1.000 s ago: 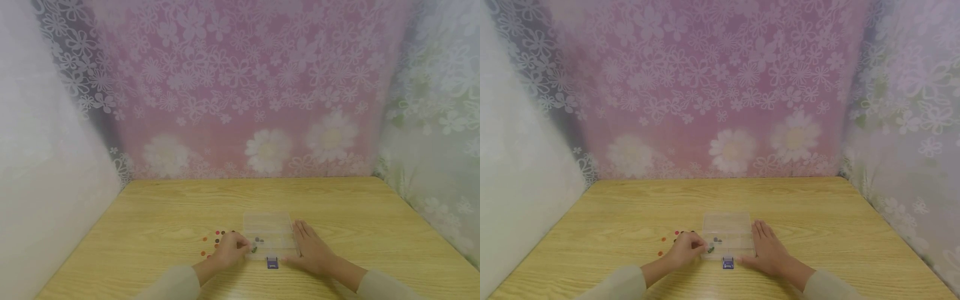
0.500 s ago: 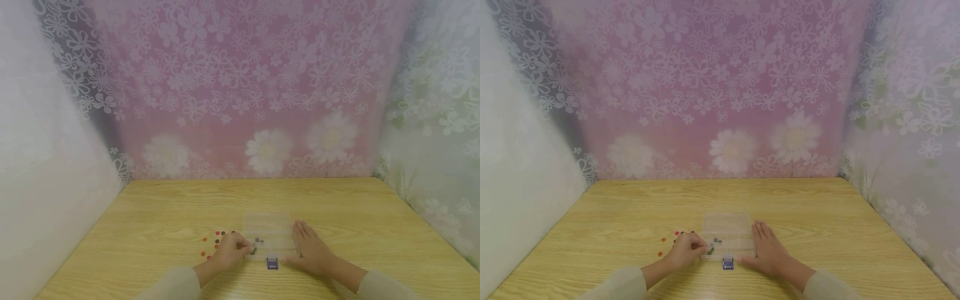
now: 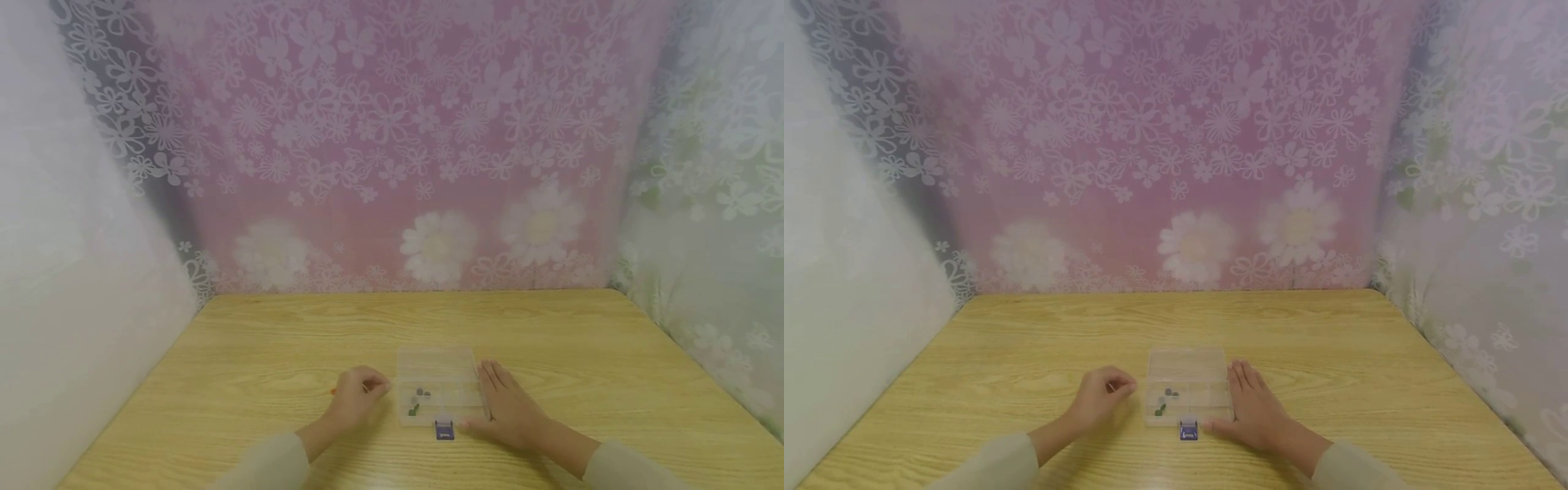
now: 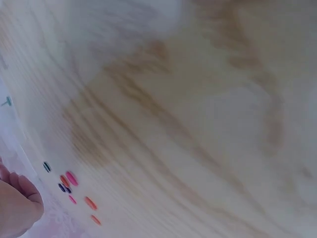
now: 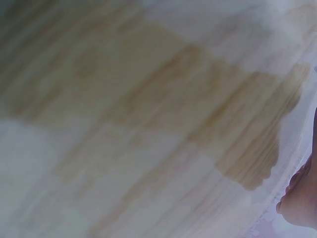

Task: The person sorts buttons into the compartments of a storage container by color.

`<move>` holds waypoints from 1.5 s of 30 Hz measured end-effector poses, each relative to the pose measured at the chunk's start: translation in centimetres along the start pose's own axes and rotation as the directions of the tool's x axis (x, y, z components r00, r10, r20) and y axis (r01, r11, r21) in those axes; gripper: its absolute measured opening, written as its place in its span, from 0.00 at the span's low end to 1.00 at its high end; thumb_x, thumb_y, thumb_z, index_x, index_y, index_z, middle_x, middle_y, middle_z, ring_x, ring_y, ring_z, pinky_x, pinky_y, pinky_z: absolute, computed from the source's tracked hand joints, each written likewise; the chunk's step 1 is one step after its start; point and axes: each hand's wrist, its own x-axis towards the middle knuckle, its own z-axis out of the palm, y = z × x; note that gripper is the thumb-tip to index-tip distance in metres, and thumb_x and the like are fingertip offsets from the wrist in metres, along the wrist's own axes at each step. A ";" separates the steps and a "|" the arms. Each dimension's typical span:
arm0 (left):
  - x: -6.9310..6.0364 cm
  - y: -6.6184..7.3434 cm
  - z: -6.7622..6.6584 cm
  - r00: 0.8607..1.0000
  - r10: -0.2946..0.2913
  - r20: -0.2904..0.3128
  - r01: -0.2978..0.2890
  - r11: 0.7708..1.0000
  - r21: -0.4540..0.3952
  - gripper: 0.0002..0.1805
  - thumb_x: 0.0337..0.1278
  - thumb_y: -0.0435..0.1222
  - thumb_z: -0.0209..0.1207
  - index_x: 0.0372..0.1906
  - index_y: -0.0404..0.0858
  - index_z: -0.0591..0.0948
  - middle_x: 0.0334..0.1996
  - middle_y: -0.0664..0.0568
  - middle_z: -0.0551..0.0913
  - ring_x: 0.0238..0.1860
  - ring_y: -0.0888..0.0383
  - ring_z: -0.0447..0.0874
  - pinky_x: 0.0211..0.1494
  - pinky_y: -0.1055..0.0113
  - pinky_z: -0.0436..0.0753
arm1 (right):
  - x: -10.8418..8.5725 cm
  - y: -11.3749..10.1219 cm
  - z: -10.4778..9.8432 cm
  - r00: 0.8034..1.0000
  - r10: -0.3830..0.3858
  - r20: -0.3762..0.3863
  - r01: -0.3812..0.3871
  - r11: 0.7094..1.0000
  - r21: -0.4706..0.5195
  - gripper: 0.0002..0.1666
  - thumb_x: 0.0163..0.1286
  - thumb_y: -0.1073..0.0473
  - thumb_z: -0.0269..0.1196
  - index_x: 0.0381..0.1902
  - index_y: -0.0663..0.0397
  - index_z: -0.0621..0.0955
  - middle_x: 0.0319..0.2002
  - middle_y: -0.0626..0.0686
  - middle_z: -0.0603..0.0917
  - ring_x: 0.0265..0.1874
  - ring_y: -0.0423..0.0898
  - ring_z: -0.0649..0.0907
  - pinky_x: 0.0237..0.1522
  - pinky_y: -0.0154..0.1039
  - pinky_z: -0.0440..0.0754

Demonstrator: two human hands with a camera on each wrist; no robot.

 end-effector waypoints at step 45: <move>1.1 -3.8 -0.1 0.999 -0.032 0.006 0.031 0.996 0.081 0.04 0.48 0.30 0.64 0.30 0.32 0.84 0.33 0.45 0.83 0.34 0.57 0.77 0.35 0.74 0.75 | -0.1 -0.1 -0.4 0.999 0.008 0.031 -0.009 0.998 0.055 0.62 0.57 0.26 0.53 0.67 0.75 0.54 0.68 0.73 0.53 0.69 0.67 0.53 0.67 0.60 0.55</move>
